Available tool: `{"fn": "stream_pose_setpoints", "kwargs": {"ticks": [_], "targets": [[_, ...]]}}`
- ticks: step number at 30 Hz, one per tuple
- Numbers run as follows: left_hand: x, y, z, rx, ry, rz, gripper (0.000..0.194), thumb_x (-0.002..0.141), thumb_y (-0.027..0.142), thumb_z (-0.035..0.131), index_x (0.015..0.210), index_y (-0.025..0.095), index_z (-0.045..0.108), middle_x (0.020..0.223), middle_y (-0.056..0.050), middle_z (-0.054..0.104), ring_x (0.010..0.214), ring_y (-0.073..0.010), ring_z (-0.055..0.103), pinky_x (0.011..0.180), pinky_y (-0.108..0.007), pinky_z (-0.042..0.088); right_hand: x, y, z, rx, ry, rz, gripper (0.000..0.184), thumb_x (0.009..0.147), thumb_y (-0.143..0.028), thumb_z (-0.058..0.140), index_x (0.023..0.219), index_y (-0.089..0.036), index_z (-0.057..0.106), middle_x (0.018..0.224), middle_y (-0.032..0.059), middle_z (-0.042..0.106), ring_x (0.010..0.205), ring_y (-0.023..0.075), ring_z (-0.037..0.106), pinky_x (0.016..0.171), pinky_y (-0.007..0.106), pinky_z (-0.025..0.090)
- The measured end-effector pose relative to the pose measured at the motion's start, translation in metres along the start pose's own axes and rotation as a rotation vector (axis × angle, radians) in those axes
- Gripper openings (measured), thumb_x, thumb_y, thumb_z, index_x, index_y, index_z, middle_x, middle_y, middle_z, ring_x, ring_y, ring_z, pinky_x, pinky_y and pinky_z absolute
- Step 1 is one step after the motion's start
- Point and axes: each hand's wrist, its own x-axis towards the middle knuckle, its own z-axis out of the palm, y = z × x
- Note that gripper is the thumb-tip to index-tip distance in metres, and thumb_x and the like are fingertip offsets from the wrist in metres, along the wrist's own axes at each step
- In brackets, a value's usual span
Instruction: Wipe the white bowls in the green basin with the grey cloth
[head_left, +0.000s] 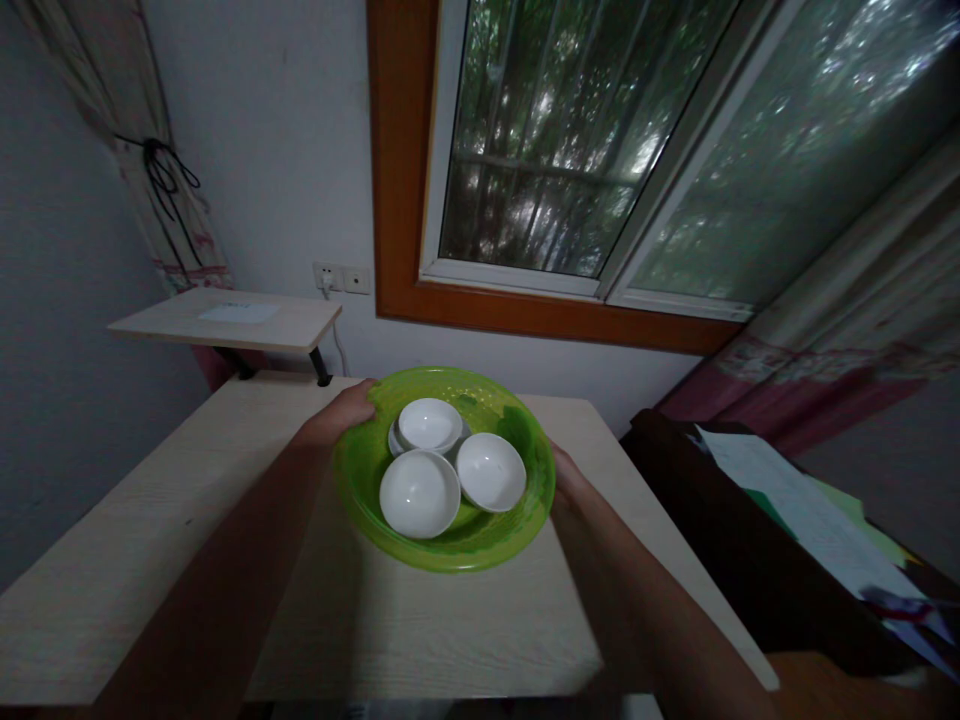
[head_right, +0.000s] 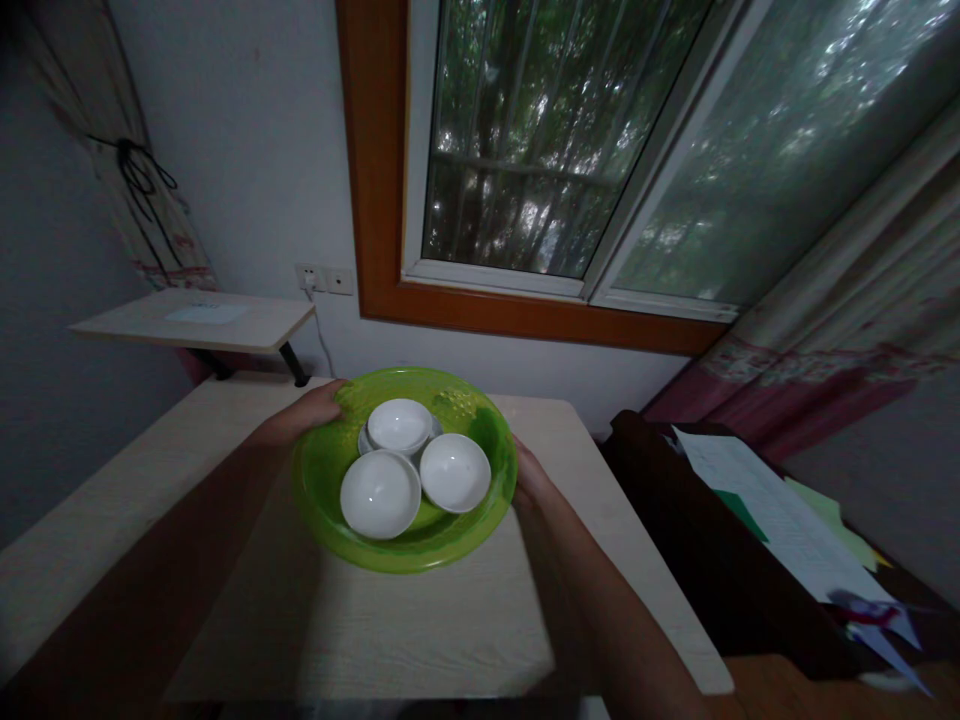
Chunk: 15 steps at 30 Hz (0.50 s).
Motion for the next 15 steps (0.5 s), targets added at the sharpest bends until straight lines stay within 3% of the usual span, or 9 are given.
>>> {"fn": "stream_pose_setpoints", "kwargs": {"ticks": [4,7,11,15], "targets": [[0.001,0.002,0.001,0.080,0.039,0.045,0.059,0.073,0.008,0.063,0.131,0.019,0.066,0.126,-0.011,0.075,0.107,-0.0249,0.073,0.085,-0.028,0.055,0.010,0.001,0.002,0.004,-0.013,0.041,0.036,0.068,-0.039,0.085,0.099,-0.022,0.077,0.093,0.0068,0.081,0.105,0.0355,0.073,0.092,0.049,0.058],[0.001,0.002,0.002,0.151,0.131,0.086,0.059,0.078,0.009,0.063,0.136,0.018,0.064,0.137,-0.014,0.070,0.122,-0.0256,0.068,0.099,-0.029,0.051,0.005,0.004,0.004,0.021,-0.015,-0.021,0.038,0.068,-0.041,0.086,0.101,-0.024,0.078,0.094,0.0054,0.081,0.105,0.0346,0.073,0.093,0.048,0.059],[-0.005,-0.007,0.000,0.143,0.272,-0.023,0.063,0.086,0.022,0.067,0.147,0.017,0.054,0.141,-0.016,0.067,0.128,-0.0281,0.065,0.104,-0.032,0.049,-0.016,0.009,0.001,0.024,-0.009,-0.116,0.047,0.069,-0.039,0.088,0.113,-0.028,0.075,0.101,0.0038,0.081,0.104,0.0342,0.074,0.090,0.051,0.059],[-0.024,-0.021,0.003,0.073,0.199,-0.124,0.066,0.087,0.032,0.068,0.149,0.014,0.051,0.138,-0.018,0.069,0.121,-0.0288,0.069,0.097,-0.031,0.054,-0.042,0.014,-0.012,0.050,-0.041,-0.091,0.048,0.072,-0.036,0.087,0.118,-0.028,0.074,0.110,0.0060,0.080,0.108,0.0343,0.073,0.090,0.050,0.059]]}}
